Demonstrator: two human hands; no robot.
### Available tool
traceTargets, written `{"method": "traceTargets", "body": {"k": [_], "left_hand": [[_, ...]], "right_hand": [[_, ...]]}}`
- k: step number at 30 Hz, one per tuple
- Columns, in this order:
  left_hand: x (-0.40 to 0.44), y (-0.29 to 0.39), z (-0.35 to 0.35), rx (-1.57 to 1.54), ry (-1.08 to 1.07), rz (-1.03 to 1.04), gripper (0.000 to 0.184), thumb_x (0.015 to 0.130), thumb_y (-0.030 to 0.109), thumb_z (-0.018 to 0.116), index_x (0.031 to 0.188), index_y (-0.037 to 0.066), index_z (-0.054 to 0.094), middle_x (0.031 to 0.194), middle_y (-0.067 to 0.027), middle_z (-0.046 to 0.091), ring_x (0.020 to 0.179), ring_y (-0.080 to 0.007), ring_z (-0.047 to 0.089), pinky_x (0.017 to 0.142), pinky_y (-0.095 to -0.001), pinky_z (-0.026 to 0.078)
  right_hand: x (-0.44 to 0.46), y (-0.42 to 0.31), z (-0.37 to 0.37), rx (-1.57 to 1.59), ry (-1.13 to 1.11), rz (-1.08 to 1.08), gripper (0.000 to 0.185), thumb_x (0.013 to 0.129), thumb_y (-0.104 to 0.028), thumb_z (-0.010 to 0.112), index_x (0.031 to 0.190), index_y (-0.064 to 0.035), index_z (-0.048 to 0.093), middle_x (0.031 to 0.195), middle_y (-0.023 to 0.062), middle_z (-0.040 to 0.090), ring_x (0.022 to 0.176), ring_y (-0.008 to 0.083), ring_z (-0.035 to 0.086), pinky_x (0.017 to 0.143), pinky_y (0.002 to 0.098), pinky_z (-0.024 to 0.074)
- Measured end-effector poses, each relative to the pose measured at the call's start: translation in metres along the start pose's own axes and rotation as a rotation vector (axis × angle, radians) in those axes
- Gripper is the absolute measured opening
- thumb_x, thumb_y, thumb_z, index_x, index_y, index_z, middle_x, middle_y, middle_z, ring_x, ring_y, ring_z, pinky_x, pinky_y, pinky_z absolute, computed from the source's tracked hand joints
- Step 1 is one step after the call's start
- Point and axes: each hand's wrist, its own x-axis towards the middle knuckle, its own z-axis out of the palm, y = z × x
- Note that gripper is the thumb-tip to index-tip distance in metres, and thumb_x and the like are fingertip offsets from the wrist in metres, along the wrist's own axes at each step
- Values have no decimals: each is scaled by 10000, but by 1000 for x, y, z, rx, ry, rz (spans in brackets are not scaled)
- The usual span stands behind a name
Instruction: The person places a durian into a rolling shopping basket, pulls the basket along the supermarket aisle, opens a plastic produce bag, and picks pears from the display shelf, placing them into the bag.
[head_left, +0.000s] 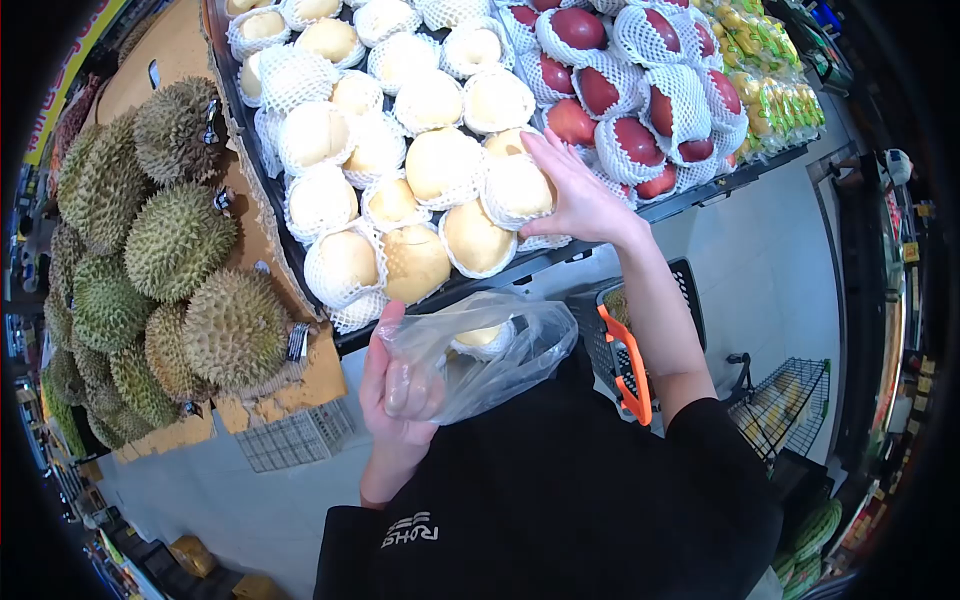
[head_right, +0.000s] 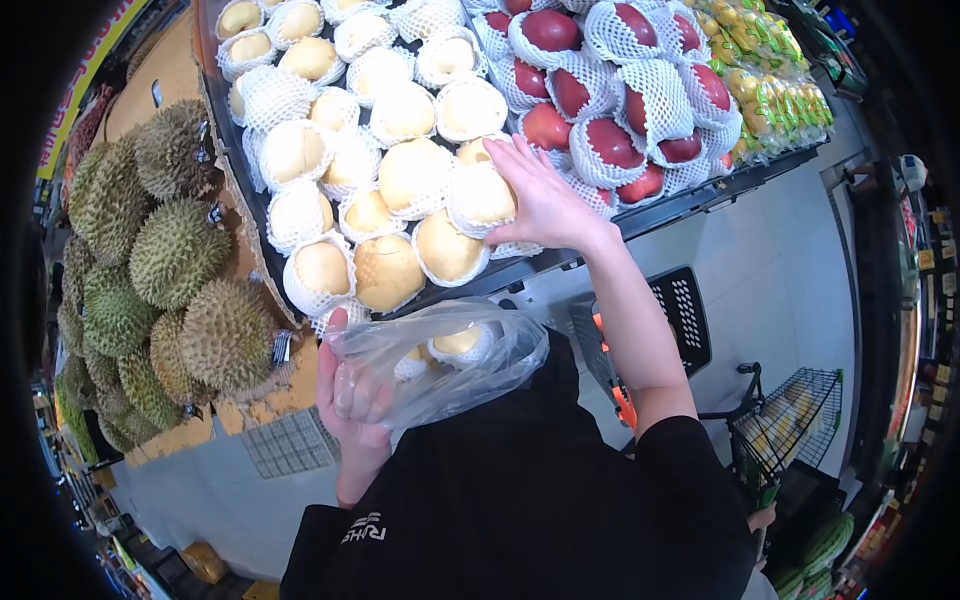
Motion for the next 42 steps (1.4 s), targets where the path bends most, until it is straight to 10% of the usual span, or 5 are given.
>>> {"method": "traceTargets", "body": {"k": [15,23,28,33,42], "left_hand": [[10,-7,4,-47,39,31,499,1050,299,155,1475,39,154,456,57,237,334,-37,173,330,-200,159],[13,-7,5,-72,59,59,501,1049,299,160,1487,59,114,465,57,240,344,-31,176,339,-198,169],[14,-4,1,-6,72,54,503,1048,303,167,1490,68,120,499,48,365,342,-25,189,337,-191,190],[14,-1,-14,88,-119,-59,503,1045,313,217,1475,55,188,820,-94,621,380,-25,313,355,-186,255],[3,-11,-8,173,93,-131,484,1033,292,300,1433,21,278,1080,-122,574,648,-75,481,529,-202,378]], "right_hand": [[-2,0,4,17,173,-50,780,616,-224,809,1291,-54,457,1241,135,534,1225,293,485,1113,487,260],[-48,-50,-5,1013,343,137,948,626,-228,820,1392,16,318,1280,158,508,1174,250,534,992,371,446],[-95,-66,27,1772,-84,229,890,626,-373,726,1326,61,388,1220,152,548,1115,222,557,978,336,431],[-105,-77,77,1623,-587,669,637,781,-76,671,1350,25,402,1256,94,545,1116,157,538,959,304,425],[-94,-96,133,854,-307,453,541,726,-193,758,1174,18,541,1103,152,620,1023,250,600,916,338,451]]}}
